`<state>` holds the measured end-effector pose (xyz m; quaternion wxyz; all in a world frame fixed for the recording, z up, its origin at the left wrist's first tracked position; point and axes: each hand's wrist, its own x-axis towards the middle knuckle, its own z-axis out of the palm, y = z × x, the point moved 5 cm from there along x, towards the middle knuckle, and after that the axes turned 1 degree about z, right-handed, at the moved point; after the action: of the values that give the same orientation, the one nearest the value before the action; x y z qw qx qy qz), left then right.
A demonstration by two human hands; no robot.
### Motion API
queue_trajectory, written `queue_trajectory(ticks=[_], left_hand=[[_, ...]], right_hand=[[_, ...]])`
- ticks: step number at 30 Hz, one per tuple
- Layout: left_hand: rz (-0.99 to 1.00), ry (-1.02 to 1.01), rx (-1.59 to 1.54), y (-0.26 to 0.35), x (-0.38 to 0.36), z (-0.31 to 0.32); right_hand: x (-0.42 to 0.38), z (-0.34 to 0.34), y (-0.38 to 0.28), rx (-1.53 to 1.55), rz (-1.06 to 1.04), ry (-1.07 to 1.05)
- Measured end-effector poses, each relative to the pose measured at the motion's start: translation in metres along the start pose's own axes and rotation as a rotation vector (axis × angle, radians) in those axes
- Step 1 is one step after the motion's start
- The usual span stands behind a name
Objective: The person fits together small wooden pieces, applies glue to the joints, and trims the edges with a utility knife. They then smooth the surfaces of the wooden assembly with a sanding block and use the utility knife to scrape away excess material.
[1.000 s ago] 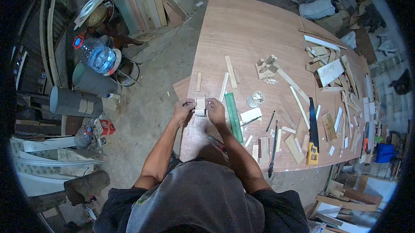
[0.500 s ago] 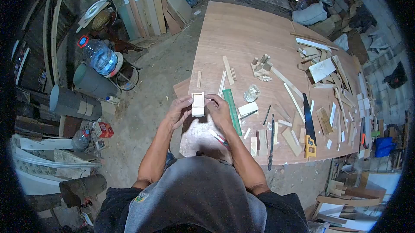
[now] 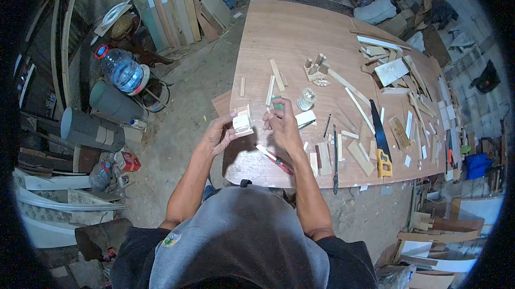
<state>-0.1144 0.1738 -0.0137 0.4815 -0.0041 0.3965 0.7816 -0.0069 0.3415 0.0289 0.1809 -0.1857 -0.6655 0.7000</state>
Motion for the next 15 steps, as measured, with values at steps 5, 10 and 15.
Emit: queue_trajectory(ticks=[5, 10, 15], left_hand=[[-0.047, 0.035, 0.025, -0.014, 0.006, -0.005], [-0.092, 0.037, -0.026, -0.022, 0.011, -0.001], [-0.131, 0.104, -0.013, -0.029, 0.014, -0.005]], right_hand=[[-0.025, -0.012, -0.005, -0.127, 0.057, -0.12], [-0.03, -0.014, -0.026, -0.268, -0.141, -0.091], [-0.029, -0.013, -0.034, -0.301, -0.102, -0.132]])
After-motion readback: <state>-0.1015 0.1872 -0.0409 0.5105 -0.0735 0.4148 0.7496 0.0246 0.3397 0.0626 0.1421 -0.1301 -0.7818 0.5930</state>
